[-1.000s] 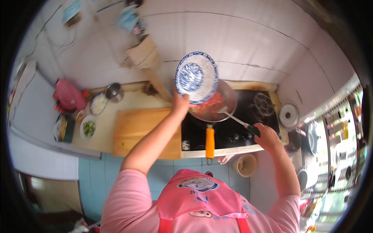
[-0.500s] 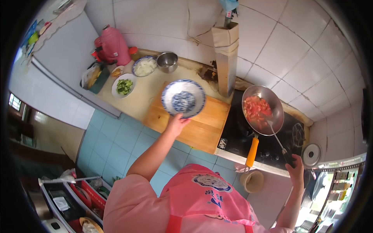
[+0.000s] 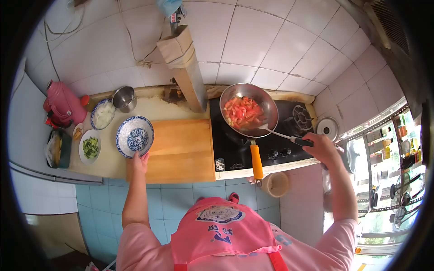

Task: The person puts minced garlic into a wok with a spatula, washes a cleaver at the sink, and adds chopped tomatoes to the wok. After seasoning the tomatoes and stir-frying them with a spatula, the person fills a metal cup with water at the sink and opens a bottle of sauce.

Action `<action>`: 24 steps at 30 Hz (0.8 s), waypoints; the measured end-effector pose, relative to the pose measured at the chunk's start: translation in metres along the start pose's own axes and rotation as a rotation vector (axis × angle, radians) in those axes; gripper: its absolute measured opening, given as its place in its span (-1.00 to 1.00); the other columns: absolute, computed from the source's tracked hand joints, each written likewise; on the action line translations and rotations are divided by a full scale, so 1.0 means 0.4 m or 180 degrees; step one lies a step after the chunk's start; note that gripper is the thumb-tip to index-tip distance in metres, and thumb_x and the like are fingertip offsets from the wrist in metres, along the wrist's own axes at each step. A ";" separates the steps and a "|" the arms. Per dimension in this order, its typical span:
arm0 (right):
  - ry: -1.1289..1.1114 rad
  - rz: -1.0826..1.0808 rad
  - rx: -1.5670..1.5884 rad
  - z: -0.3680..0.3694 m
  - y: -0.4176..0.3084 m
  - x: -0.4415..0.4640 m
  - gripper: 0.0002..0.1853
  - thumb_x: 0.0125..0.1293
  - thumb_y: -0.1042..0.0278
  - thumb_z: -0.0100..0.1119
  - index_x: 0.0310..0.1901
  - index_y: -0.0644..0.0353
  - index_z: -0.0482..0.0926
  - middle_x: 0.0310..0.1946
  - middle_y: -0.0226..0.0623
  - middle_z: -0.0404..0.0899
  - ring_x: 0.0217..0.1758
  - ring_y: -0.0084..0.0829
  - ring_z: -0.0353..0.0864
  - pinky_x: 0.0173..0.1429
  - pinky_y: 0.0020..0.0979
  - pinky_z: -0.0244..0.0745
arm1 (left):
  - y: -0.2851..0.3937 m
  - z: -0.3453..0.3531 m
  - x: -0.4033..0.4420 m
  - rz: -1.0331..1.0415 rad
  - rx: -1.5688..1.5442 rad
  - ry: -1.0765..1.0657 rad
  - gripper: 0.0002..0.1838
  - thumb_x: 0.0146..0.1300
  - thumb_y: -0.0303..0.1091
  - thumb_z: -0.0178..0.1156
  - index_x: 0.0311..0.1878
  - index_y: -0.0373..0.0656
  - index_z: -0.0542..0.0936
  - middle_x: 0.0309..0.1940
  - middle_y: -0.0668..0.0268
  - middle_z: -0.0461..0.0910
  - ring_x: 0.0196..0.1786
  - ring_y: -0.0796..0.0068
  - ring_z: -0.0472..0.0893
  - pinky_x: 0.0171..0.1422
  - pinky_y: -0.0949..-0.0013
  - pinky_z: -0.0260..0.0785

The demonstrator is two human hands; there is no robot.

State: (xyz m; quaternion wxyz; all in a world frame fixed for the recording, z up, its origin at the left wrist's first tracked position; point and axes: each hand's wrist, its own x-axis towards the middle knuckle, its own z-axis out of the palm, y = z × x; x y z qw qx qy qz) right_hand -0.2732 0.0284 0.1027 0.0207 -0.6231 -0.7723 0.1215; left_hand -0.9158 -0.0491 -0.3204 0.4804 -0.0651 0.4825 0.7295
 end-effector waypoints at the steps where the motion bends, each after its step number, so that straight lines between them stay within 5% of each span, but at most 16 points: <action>1: 0.0010 0.0015 -0.0015 0.033 0.012 0.024 -0.65 0.04 0.30 0.33 -0.08 0.12 0.61 -0.43 -0.07 0.63 -0.31 -0.06 0.63 -0.16 -0.19 0.48 | 0.003 0.008 -0.004 -0.0016 -0.0007 -0.0017 -0.64 0.45 -0.20 -0.04 0.16 -0.22 0.38 0.01 0.16 0.57 -0.02 0.25 0.63 0.14 0.20 0.54; 5: 0.0382 -0.0124 0.0566 0.142 0.028 0.083 -0.67 0.09 0.27 0.33 -0.08 0.12 0.60 -0.42 -0.06 0.62 -0.30 -0.04 0.63 -0.17 -0.21 0.49 | 0.016 0.023 -0.052 0.0016 0.0373 -0.0100 -0.41 0.42 0.12 -0.03 0.20 -0.25 0.35 -0.01 0.16 0.57 -0.03 0.27 0.63 0.13 0.22 0.53; 8: 0.0519 0.0042 0.0861 0.143 0.051 0.056 -0.67 0.10 0.30 0.33 -0.08 0.17 0.60 -0.48 -0.12 0.61 -0.37 -0.19 0.64 -0.23 -0.27 0.49 | 0.024 0.015 -0.134 -0.0606 0.0464 0.0340 -0.09 0.22 0.46 -0.04 0.10 -0.38 0.40 -0.10 0.16 0.61 -0.08 0.30 0.64 -0.01 0.36 0.53; 10: 0.0440 0.0464 0.1053 0.127 0.086 0.053 -0.68 0.13 0.32 0.31 -0.06 0.19 0.58 -0.52 -0.20 0.58 -0.49 -0.39 0.59 -0.36 -0.34 0.48 | -0.032 -0.017 -0.218 -0.0839 0.0329 0.0061 -0.24 0.26 0.36 0.00 0.09 -0.25 0.44 -0.16 0.19 0.63 -0.09 0.33 0.64 -0.08 0.35 0.53; 14: 0.0366 0.0599 0.1485 0.127 0.171 0.122 -0.67 0.23 0.24 0.24 -0.03 0.22 0.55 -0.55 -0.28 0.59 -0.68 -0.50 0.50 -0.59 -0.48 0.39 | -0.190 0.048 -0.447 -0.1745 0.0921 -0.0872 -0.54 0.33 0.16 0.02 0.14 0.11 0.41 -0.16 0.18 0.65 -0.15 0.28 0.64 -0.12 0.19 0.50; 20: -0.0387 0.0843 0.2006 0.178 0.149 0.259 -0.70 0.26 0.21 0.22 -0.07 0.23 0.55 -0.55 -0.28 0.61 -0.76 -0.56 0.42 -0.66 -0.51 0.35 | -0.401 0.331 -0.684 -0.3068 0.1319 -0.2130 -0.51 0.44 0.05 -0.10 0.29 0.01 0.31 0.07 0.08 0.55 0.09 0.16 0.56 0.06 0.00 0.43; 24: -0.0676 0.0327 0.1751 0.163 0.087 0.259 -0.74 0.25 0.27 0.23 -0.07 0.17 0.58 -0.51 -0.30 0.62 -0.68 -0.54 0.47 -0.61 -0.48 0.36 | -0.467 0.507 -0.748 -0.3131 0.1328 -0.2522 -0.44 0.43 0.16 -0.14 0.31 0.00 0.27 0.12 0.08 0.51 0.15 0.17 0.52 0.06 -0.02 0.42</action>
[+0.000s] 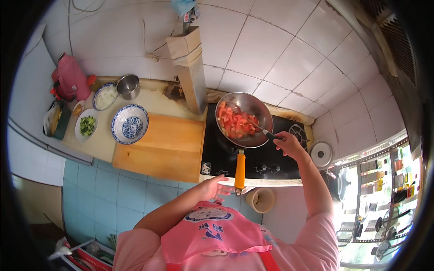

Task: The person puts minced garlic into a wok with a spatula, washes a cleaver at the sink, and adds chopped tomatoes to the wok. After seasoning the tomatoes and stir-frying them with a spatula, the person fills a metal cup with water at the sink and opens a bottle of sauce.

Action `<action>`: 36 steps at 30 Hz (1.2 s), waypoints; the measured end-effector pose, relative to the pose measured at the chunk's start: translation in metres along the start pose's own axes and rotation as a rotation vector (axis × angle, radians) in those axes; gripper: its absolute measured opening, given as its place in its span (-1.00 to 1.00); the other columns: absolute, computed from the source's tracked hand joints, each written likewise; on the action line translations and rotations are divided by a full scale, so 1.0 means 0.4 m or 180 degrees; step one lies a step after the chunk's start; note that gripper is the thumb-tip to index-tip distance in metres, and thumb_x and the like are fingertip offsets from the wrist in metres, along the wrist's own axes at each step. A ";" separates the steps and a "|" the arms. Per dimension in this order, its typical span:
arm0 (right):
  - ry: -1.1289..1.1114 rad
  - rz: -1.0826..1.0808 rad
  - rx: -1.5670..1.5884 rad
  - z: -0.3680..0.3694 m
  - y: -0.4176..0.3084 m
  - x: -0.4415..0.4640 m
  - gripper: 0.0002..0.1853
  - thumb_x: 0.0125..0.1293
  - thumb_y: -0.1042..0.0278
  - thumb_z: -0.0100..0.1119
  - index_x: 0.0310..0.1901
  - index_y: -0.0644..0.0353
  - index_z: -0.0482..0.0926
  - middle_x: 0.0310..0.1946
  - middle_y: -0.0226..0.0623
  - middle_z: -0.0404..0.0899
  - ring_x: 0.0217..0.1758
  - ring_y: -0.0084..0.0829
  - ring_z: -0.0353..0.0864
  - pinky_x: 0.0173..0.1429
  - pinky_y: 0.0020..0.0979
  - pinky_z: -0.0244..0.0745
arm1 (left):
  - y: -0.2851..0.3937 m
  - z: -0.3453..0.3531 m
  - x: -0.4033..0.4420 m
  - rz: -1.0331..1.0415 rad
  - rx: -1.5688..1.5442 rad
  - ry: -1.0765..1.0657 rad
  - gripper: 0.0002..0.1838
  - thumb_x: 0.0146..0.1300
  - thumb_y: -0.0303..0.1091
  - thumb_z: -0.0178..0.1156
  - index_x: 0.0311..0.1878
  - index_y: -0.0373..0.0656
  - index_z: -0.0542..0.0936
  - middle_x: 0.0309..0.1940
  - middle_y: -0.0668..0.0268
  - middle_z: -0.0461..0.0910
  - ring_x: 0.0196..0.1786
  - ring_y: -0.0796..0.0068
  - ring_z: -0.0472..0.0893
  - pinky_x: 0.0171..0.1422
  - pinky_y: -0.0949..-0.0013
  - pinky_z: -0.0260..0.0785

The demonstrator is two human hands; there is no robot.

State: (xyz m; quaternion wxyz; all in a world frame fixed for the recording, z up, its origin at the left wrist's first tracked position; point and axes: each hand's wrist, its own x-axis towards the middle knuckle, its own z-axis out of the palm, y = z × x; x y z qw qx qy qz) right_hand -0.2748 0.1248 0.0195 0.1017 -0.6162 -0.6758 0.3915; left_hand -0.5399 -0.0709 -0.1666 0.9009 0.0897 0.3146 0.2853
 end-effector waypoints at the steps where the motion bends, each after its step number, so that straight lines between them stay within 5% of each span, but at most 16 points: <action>1: -0.0112 -0.0151 -0.0329 -0.009 -0.019 -0.019 -0.74 0.22 0.30 0.25 -0.07 0.15 0.59 -0.47 -0.28 0.64 -0.61 -0.45 0.55 -0.53 -0.42 0.43 | 0.007 0.022 0.025 -0.0026 0.0047 -0.0191 -0.42 0.42 0.18 -0.12 0.31 -0.01 0.24 0.10 0.08 0.52 0.14 0.20 0.53 0.04 0.00 0.43; 2: -0.0133 -0.0178 -0.0354 -0.024 -0.025 -0.041 -0.74 0.22 0.30 0.25 -0.07 0.15 0.59 -0.47 -0.28 0.64 -0.61 -0.45 0.55 -0.53 -0.42 0.43 | 0.009 0.035 0.050 0.0104 -0.0026 -0.0389 -0.42 0.41 0.19 -0.12 0.30 0.00 0.26 0.10 0.09 0.53 0.12 0.20 0.54 0.02 0.01 0.43; 4: 0.0433 -0.1882 -0.1987 -0.060 -0.032 -0.098 -0.69 0.14 0.34 0.30 -0.06 0.13 0.60 -0.34 -0.22 0.66 -0.32 -0.22 0.65 -0.25 -0.30 0.52 | 0.014 0.069 0.079 0.0380 -0.0232 -0.0695 -0.44 0.40 0.21 -0.10 0.23 -0.01 0.35 0.08 0.11 0.57 0.05 0.19 0.60 -0.03 0.04 0.45; 5: 0.0431 -0.1905 -0.1993 -0.082 -0.049 -0.133 -0.69 0.14 0.34 0.30 -0.06 0.13 0.60 -0.34 -0.22 0.66 -0.32 -0.22 0.65 -0.25 -0.30 0.52 | 0.010 0.080 0.092 0.0404 -0.0234 -0.0692 -0.44 0.40 0.21 -0.10 0.23 -0.01 0.35 0.08 0.11 0.57 0.05 0.19 0.60 -0.03 0.04 0.45; 7: 0.0357 -0.1631 -0.2304 -0.134 -0.089 -0.206 -0.67 0.08 0.33 0.33 -0.07 0.14 0.61 -0.21 -0.17 0.64 -0.11 -0.09 0.60 -0.02 -0.22 0.49 | 0.001 0.092 0.120 0.0529 -0.0415 -0.0419 -0.45 0.39 0.22 -0.09 0.17 -0.02 0.39 0.06 0.11 0.59 0.01 0.16 0.63 -0.06 0.07 0.46; 11: 0.0474 -0.1653 -0.2119 -0.239 -0.095 -0.298 -0.67 0.08 0.31 0.34 -0.08 0.12 0.63 -0.24 -0.13 0.66 -0.17 -0.09 0.62 -0.05 -0.19 0.50 | -0.007 0.157 0.109 0.0895 -0.0381 0.0050 -0.62 0.39 0.08 0.03 0.07 0.04 0.40 -0.02 0.19 0.59 -0.01 0.26 0.63 -0.17 0.17 0.50; 14: 0.0229 -0.0694 -0.2071 -0.297 -0.118 -0.344 -0.66 0.08 0.26 0.33 -0.07 0.05 0.66 -0.33 -0.12 0.67 -0.23 -0.07 0.63 -0.07 -0.16 0.50 | -0.011 0.194 0.120 0.1005 -0.0061 0.0554 -0.68 0.35 -0.04 0.16 0.01 0.04 0.38 -0.21 0.32 0.56 -0.22 0.43 0.61 -0.28 0.29 0.51; 18: 0.0188 -0.1093 -0.2603 -0.276 -0.092 -0.318 -0.70 0.13 0.21 0.28 -0.09 0.04 0.65 -0.33 -0.11 0.66 -0.18 -0.07 0.62 -0.06 -0.15 0.49 | -0.013 0.237 0.122 0.1194 0.0401 0.1045 -0.73 0.34 -0.18 0.20 -0.05 -0.01 0.35 -0.37 0.42 0.43 -0.41 0.58 0.48 -0.49 0.45 0.38; 21: 0.0522 -0.1584 -0.2368 -0.208 0.012 -0.206 -0.73 0.14 0.22 0.28 -0.11 0.06 0.64 -0.34 -0.10 0.65 -0.16 -0.08 0.62 -0.04 -0.15 0.49 | -0.020 0.227 0.130 0.1261 0.0672 0.1215 -0.76 0.35 -0.18 0.18 -0.10 0.00 0.35 -0.38 0.44 0.45 -0.41 0.61 0.50 -0.48 0.45 0.34; 25: 0.0830 -0.1553 -0.1850 -0.185 0.082 -0.163 -0.72 0.15 0.21 0.28 -0.12 0.09 0.62 -0.35 -0.07 0.65 -0.18 -0.05 0.62 -0.05 -0.14 0.49 | -0.015 0.226 0.124 0.1239 0.0762 0.1303 -0.78 0.36 -0.21 0.16 -0.11 -0.02 0.34 -0.38 0.42 0.44 -0.42 0.61 0.49 -0.48 0.44 0.35; 27: 0.0859 -0.0938 -0.1145 -0.193 0.098 -0.167 -0.70 0.14 0.20 0.29 -0.11 0.10 0.61 -0.35 -0.03 0.64 -0.20 -0.01 0.62 -0.07 -0.13 0.50 | -0.014 0.232 0.123 0.1243 0.0807 0.1305 -0.78 0.36 -0.22 0.16 -0.12 -0.03 0.33 -0.39 0.42 0.44 -0.42 0.61 0.49 -0.47 0.44 0.36; 31: 0.1370 -0.1252 -0.0914 -0.190 0.177 -0.075 -0.72 0.15 0.18 0.28 -0.14 0.11 0.61 -0.37 -0.03 0.64 -0.23 0.02 0.62 -0.10 -0.14 0.51 | -0.018 0.257 0.116 0.1281 0.0882 0.1334 -0.78 0.37 -0.22 0.16 -0.12 -0.04 0.33 -0.40 0.41 0.45 -0.45 0.60 0.49 -0.54 0.46 0.35; 33: 0.1465 -0.1025 -0.1059 -0.181 0.197 -0.047 -0.75 0.17 0.17 0.26 -0.19 0.11 0.61 -0.37 -0.01 0.64 -0.20 0.05 0.61 -0.08 -0.14 0.51 | -0.019 0.258 0.124 0.1254 0.0828 0.1447 -0.78 0.36 -0.19 0.16 -0.11 -0.02 0.36 -0.42 0.40 0.45 -0.56 0.59 0.45 -0.76 0.55 0.16; 36: 0.0893 -0.0588 -0.0791 -0.225 0.228 -0.031 -0.74 0.26 0.14 0.15 -0.21 0.18 0.59 -0.51 -0.13 0.63 -0.47 -0.23 0.63 -0.34 -0.30 0.52 | -0.013 0.264 0.112 0.1152 0.0829 0.1419 -0.77 0.36 -0.20 0.16 -0.08 -0.04 0.36 -0.39 0.38 0.45 -0.55 0.57 0.46 -0.74 0.54 0.21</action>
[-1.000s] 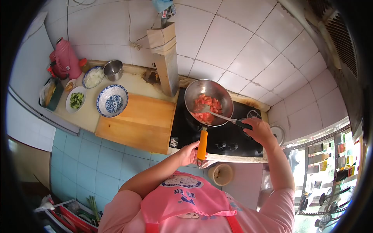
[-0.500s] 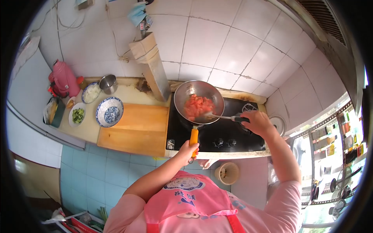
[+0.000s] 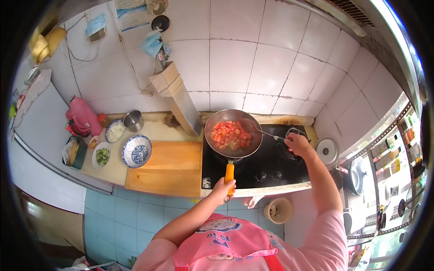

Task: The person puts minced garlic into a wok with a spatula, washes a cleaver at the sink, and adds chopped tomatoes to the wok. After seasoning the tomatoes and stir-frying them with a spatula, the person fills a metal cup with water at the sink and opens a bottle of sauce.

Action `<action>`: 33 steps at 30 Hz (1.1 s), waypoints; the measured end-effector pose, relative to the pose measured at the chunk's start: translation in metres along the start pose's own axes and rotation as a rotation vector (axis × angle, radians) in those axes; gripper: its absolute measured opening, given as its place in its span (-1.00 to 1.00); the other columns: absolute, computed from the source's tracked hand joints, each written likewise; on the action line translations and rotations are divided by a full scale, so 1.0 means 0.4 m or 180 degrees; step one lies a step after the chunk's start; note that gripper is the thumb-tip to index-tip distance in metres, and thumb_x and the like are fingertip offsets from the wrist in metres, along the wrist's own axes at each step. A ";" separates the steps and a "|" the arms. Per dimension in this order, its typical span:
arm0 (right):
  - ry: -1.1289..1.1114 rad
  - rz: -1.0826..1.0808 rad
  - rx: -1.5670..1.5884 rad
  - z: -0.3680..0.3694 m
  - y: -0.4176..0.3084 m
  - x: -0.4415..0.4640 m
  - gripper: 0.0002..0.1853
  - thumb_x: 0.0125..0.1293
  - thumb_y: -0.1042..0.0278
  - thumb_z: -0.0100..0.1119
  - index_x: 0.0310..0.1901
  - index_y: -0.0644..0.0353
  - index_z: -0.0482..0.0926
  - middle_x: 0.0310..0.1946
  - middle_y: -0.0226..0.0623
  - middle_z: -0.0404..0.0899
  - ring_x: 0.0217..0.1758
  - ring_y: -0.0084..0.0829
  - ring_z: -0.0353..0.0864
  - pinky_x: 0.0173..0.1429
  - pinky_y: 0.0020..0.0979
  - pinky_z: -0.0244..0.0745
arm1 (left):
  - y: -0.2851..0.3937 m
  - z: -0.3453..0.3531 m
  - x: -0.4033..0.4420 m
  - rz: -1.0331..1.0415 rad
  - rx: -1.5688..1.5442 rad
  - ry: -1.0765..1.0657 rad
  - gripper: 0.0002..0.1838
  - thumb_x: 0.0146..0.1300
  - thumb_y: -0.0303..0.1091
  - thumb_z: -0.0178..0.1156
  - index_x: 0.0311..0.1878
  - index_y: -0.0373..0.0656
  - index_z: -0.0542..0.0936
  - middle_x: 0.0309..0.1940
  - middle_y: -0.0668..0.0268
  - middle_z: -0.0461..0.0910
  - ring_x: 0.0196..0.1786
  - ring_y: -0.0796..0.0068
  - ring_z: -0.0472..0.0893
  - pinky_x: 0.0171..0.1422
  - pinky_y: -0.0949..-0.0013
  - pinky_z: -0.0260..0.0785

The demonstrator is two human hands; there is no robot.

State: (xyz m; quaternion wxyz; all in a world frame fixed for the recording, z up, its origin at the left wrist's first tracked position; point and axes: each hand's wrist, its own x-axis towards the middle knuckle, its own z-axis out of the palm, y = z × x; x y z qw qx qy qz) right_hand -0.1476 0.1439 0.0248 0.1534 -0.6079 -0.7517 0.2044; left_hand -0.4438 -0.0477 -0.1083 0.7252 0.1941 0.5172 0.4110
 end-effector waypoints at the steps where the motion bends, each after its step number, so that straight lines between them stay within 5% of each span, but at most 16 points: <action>1: -0.0467 0.0365 0.0234 -0.015 0.014 0.001 -0.72 0.29 0.14 0.11 -0.21 0.20 0.59 -0.56 -0.21 0.62 -0.58 -0.39 0.60 -0.48 -0.39 0.50 | 0.000 -0.003 -0.001 0.0013 -0.0007 0.0020 -0.77 0.36 -0.20 0.16 -0.08 -0.04 0.36 -0.39 0.38 0.45 -0.55 0.57 0.46 -0.74 0.54 0.21; 2: -0.0719 0.0450 0.0338 -0.027 0.029 0.005 -0.71 0.34 0.12 0.03 -0.24 0.19 0.58 -0.59 -0.26 0.62 -0.71 -0.51 0.48 -0.64 -0.49 0.37 | 0.001 -0.004 0.002 0.0010 0.0013 -0.0018 -0.77 0.36 -0.20 0.16 -0.08 -0.04 0.36 -0.38 0.38 0.45 -0.53 0.57 0.46 -0.72 0.53 0.24; 6: -0.1349 0.1215 0.0906 -0.021 0.053 0.016 -0.71 0.44 0.09 -0.08 -0.26 0.11 0.52 -0.59 -0.26 0.60 -0.80 -0.55 0.28 -0.72 -0.51 0.17 | 0.001 -0.010 0.005 0.0020 0.0121 -0.0074 -0.75 0.36 -0.19 0.17 -0.07 -0.04 0.35 -0.33 0.38 0.44 -0.45 0.58 0.48 -0.61 0.51 0.35; 13: -0.1775 0.1092 0.2210 0.203 0.050 0.044 -0.67 0.44 0.03 -0.02 -0.16 0.15 0.54 -0.61 -0.32 0.51 -0.82 -0.57 0.20 -0.74 -0.51 0.07 | -0.006 -0.020 0.024 -0.0090 0.0236 -0.0082 -0.74 0.36 -0.19 0.18 -0.05 -0.02 0.36 -0.32 0.41 0.43 -0.38 0.58 0.48 -0.44 0.42 0.43; 19: -0.1064 0.0233 0.1215 0.154 -0.001 0.006 -0.72 0.35 0.11 0.18 -0.17 0.18 0.61 -0.63 -0.39 0.47 -0.77 -0.61 0.28 -0.70 -0.54 0.17 | 0.007 -0.019 0.012 -0.0126 0.0265 -0.0045 -0.75 0.36 -0.19 0.17 -0.05 -0.02 0.35 -0.33 0.42 0.44 -0.38 0.59 0.47 -0.45 0.44 0.41; 21: -0.0984 0.0222 0.1004 0.096 -0.044 -0.032 -0.70 0.26 0.15 0.28 -0.14 0.21 0.63 -0.60 -0.34 0.53 -0.66 -0.55 0.44 -0.58 -0.48 0.36 | 0.026 -0.017 -0.001 -0.0113 0.0433 -0.0145 -0.74 0.38 -0.20 0.15 -0.05 -0.06 0.31 -0.31 0.37 0.43 -0.35 0.58 0.49 -0.41 0.41 0.41; 23: -0.0414 -0.0897 0.0035 0.050 -0.070 -0.073 -0.66 0.16 0.11 0.32 -0.12 0.14 0.64 -0.50 -0.19 0.61 -0.42 -0.25 0.63 -0.31 -0.32 0.53 | 0.024 -0.017 0.001 -0.0143 0.0440 -0.0112 -0.75 0.38 -0.21 0.15 -0.06 -0.06 0.31 -0.32 0.38 0.44 -0.36 0.59 0.49 -0.41 0.42 0.40; 24: -0.0470 -0.0874 -0.0224 0.018 -0.096 -0.098 -0.67 0.10 0.15 0.35 -0.12 0.10 0.65 -0.37 -0.13 0.63 -0.25 -0.10 0.63 -0.12 -0.22 0.52 | 0.022 -0.019 0.004 -0.0131 0.0407 -0.0090 -0.75 0.38 -0.21 0.15 -0.07 -0.06 0.31 -0.32 0.39 0.44 -0.36 0.59 0.49 -0.41 0.42 0.40; 27: -0.0072 -0.1554 -0.1011 -0.058 -0.144 -0.165 -0.68 0.09 0.25 0.36 -0.10 0.10 0.65 -0.27 -0.15 0.66 -0.22 -0.14 0.63 -0.14 -0.26 0.51 | 0.017 -0.023 0.008 -0.0111 0.0352 -0.0102 -0.75 0.38 -0.21 0.15 -0.08 -0.06 0.31 -0.33 0.39 0.44 -0.38 0.60 0.50 -0.41 0.41 0.41; 31: -0.0250 -0.1177 -0.1449 -0.173 -0.242 -0.226 -0.67 0.07 0.24 0.37 -0.10 0.07 0.66 -0.24 -0.22 0.65 -0.17 -0.15 0.61 -0.09 -0.23 0.51 | 0.022 -0.024 0.009 -0.0103 0.0294 -0.0136 -0.76 0.39 -0.21 0.14 -0.07 -0.06 0.31 -0.33 0.40 0.44 -0.38 0.60 0.51 -0.41 0.40 0.41; 33: -0.0248 -0.1588 -0.1315 -0.198 -0.247 -0.227 -0.70 0.09 0.22 0.35 -0.12 0.06 0.65 -0.32 -0.24 0.62 -0.20 -0.15 0.61 -0.11 -0.21 0.51 | 0.021 -0.024 0.009 -0.0116 0.0274 -0.0128 -0.76 0.39 -0.22 0.14 -0.06 -0.05 0.32 -0.33 0.40 0.44 -0.39 0.59 0.51 -0.41 0.40 0.41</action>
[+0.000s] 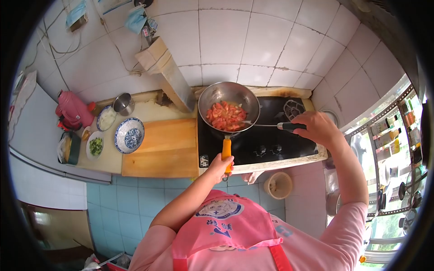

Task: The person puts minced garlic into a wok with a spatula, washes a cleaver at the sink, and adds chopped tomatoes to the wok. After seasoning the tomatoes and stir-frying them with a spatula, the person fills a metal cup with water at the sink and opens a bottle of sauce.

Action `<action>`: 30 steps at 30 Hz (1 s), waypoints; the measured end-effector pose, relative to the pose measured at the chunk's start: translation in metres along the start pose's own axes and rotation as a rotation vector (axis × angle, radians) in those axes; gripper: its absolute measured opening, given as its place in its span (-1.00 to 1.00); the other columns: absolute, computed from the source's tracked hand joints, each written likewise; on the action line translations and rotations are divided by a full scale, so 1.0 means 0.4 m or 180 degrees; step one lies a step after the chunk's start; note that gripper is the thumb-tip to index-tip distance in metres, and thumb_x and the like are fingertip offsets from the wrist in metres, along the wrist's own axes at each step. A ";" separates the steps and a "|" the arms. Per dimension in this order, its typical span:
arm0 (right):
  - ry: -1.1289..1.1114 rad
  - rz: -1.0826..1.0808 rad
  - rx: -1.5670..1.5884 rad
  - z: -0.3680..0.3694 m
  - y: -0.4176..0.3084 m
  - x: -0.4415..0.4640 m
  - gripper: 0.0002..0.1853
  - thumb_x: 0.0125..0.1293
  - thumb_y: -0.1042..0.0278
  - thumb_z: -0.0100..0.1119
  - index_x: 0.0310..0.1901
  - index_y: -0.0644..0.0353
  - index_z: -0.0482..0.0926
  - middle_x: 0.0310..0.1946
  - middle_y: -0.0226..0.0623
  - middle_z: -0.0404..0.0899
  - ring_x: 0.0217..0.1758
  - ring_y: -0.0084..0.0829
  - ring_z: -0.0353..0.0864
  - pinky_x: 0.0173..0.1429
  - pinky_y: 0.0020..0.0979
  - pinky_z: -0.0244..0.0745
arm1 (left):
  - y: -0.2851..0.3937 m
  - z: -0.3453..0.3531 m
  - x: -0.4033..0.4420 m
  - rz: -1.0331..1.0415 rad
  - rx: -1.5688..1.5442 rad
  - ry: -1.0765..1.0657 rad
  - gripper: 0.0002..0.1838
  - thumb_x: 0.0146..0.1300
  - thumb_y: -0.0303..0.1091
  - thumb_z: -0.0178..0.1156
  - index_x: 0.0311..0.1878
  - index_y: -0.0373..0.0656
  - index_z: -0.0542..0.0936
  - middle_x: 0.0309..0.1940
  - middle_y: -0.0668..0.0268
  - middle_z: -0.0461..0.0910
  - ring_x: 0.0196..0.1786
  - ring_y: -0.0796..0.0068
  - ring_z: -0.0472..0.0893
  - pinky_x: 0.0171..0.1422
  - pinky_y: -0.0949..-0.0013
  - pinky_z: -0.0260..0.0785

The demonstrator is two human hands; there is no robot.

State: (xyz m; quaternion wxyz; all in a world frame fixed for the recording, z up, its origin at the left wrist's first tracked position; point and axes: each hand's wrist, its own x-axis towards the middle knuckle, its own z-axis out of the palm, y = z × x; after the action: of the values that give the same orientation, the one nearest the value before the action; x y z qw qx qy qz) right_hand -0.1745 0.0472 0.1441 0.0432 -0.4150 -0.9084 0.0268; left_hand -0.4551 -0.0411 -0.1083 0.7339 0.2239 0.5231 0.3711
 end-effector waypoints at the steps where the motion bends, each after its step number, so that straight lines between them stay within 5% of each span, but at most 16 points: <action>1: -0.0001 0.0005 -0.0011 -0.001 -0.007 0.008 -0.70 0.09 0.22 0.35 -0.12 0.06 0.65 -0.32 -0.24 0.62 -0.20 -0.15 0.61 -0.11 -0.21 0.51 | -0.003 -0.001 0.001 -0.0028 -0.0034 0.0006 -0.75 0.37 -0.20 0.16 -0.05 -0.03 0.34 -0.33 0.41 0.44 -0.36 0.59 0.50 -0.40 0.39 0.40; 7: -0.0175 -0.0003 -0.0500 0.136 -0.014 0.122 -0.78 0.17 0.17 0.28 -0.20 0.06 0.61 -0.35 -0.22 0.60 -0.22 -0.14 0.62 -0.14 -0.18 0.52 | -0.012 -0.008 0.006 -0.0060 -0.0103 0.0000 -0.73 0.35 -0.16 0.19 -0.02 0.01 0.36 -0.29 0.42 0.46 -0.30 0.57 0.51 -0.34 0.34 0.41; 15: 0.0856 0.0522 0.0047 0.198 0.079 0.184 -0.73 0.16 0.18 0.28 -0.16 0.12 0.63 -0.30 -0.11 0.64 -0.23 -0.04 0.63 -0.13 -0.12 0.53 | 0.003 -0.006 -0.005 -0.0192 0.0012 0.0055 -0.69 0.36 -0.13 0.18 0.04 0.01 0.36 -0.22 0.39 0.50 -0.22 0.54 0.54 -0.27 0.33 0.48; 21: 0.0435 0.0809 0.0923 0.292 0.065 0.280 -0.71 0.13 0.15 0.31 -0.18 0.14 0.65 -0.34 -0.06 0.66 -0.17 -0.03 0.63 -0.05 -0.15 0.52 | 0.002 -0.008 -0.002 -0.0179 0.0066 0.0052 -0.70 0.36 -0.15 0.18 0.02 0.00 0.36 -0.22 0.40 0.50 -0.22 0.54 0.55 -0.28 0.31 0.49; 24: 0.0568 -0.0201 0.0361 0.275 0.028 0.258 -0.69 0.06 0.19 0.37 -0.12 0.01 0.65 -0.31 -0.17 0.62 -0.18 -0.10 0.62 -0.09 -0.18 0.51 | -0.002 -0.012 0.003 -0.0128 0.0078 -0.0012 -0.70 0.36 -0.14 0.18 0.02 0.00 0.36 -0.22 0.39 0.50 -0.22 0.54 0.55 -0.29 0.31 0.49; 30: 0.0546 -0.0331 -0.0549 0.119 0.019 0.176 -0.71 0.02 0.19 0.40 -0.17 -0.07 0.65 -0.36 -0.28 0.49 -0.29 -0.23 0.60 -0.20 -0.23 0.50 | 0.004 -0.012 0.000 -0.0131 -0.0010 -0.0049 -0.71 0.36 -0.16 0.18 0.02 0.00 0.36 -0.21 0.38 0.48 -0.19 0.51 0.54 -0.24 0.30 0.50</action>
State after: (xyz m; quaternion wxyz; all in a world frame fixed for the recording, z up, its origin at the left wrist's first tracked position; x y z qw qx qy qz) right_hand -0.2196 0.1048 0.1002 0.0862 -0.3702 -0.9206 -0.0893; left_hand -0.4601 -0.0405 -0.1087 0.7457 0.2148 0.5212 0.3551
